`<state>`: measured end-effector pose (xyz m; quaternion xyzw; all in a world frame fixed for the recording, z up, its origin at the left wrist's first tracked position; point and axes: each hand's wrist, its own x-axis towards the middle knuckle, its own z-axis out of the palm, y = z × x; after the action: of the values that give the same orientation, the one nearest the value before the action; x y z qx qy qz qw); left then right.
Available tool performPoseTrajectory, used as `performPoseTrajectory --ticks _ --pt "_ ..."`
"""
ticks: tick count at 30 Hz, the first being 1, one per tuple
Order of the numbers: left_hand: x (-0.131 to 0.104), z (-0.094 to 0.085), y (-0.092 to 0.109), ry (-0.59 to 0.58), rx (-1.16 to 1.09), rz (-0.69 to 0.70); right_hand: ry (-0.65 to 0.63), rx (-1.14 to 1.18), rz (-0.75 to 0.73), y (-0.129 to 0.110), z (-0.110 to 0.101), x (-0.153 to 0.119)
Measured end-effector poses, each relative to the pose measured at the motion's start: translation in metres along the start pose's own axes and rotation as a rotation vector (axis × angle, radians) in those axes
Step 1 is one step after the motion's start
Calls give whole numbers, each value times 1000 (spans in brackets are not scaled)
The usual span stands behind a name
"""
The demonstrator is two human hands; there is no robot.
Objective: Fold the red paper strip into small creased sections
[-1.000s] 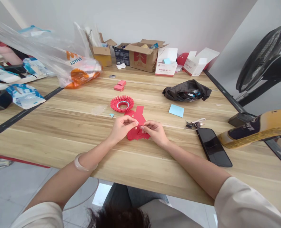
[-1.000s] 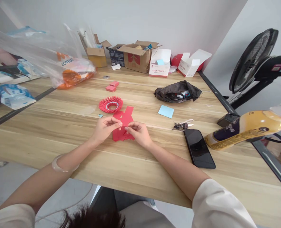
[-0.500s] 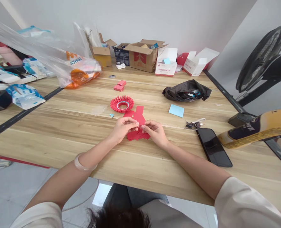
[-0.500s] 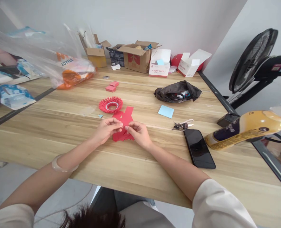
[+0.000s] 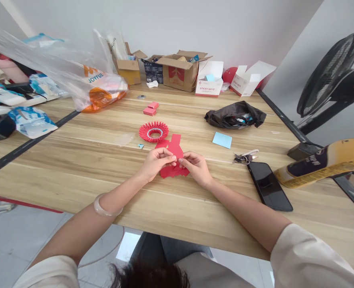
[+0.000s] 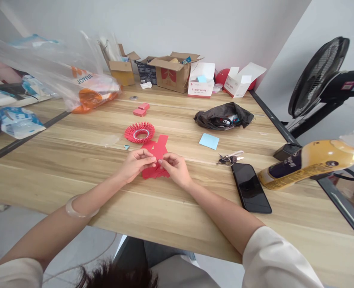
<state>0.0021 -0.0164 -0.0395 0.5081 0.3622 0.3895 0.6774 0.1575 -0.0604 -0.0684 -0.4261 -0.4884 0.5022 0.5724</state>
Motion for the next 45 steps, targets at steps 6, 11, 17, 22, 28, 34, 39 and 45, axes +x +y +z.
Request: performPoseTrajectory --ticks 6,11,17,22,28,34,39,45 --pt "1 -2 -2 -16 24 22 -9 11 -6 -2 1 -1" --pt "1 -2 -2 -51 94 79 0 -19 -14 -4 1 -1" --pt "-2 1 1 -41 232 186 -7 -41 -27 -3 0 0" --pt "-3 2 1 -47 269 195 9 -85 -15 -4 -1 0" --pt "-3 2 2 -50 271 199 6 -92 -18 -5 -1 -1" --pt "-3 0 2 -56 309 199 35 -70 -32 -5 1 -1" --pt "-5 1 2 -77 306 173 53 -64 -7 -7 0 -1" --pt "-3 2 1 -31 313 207 59 39 3 0 -4 3"
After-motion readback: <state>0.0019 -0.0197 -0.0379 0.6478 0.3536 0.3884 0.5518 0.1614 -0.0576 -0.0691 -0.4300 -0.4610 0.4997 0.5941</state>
